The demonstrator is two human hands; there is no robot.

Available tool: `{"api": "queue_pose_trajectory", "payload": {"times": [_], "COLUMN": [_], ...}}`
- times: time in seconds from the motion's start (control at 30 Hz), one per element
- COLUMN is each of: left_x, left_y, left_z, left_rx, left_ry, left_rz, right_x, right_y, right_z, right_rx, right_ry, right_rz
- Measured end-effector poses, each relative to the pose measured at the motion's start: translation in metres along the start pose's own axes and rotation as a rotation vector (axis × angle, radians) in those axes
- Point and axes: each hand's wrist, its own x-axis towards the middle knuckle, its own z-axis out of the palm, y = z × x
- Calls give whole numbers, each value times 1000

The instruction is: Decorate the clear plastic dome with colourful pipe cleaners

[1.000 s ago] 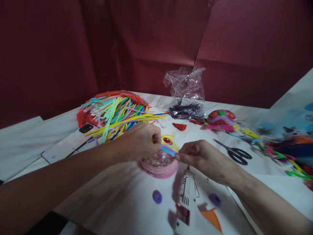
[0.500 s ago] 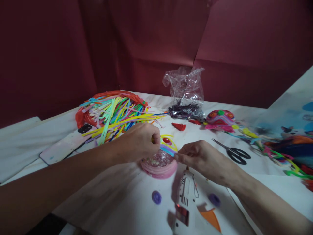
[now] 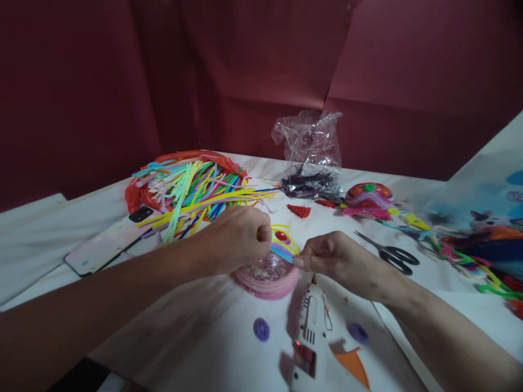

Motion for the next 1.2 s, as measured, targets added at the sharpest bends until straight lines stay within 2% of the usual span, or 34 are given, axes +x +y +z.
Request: {"api": "queue_pose_trajectory", "payload": {"times": [0.37,0.87,1.2], "left_x": [0,2,6], "left_y": [2,8,17], "left_z": [0,4,-1], "left_rx": [12,94,91], "left_ry": [-3,28,-56], "left_rz": [-5,-29,-81], "right_x": [0,-3,-1], "right_y": [0,2,9], "right_z": [0,-2,-2], "right_rx": [60,-22,43], "right_ry": [-24,5,-50], "right_rz": [-24,-5,-53]}}
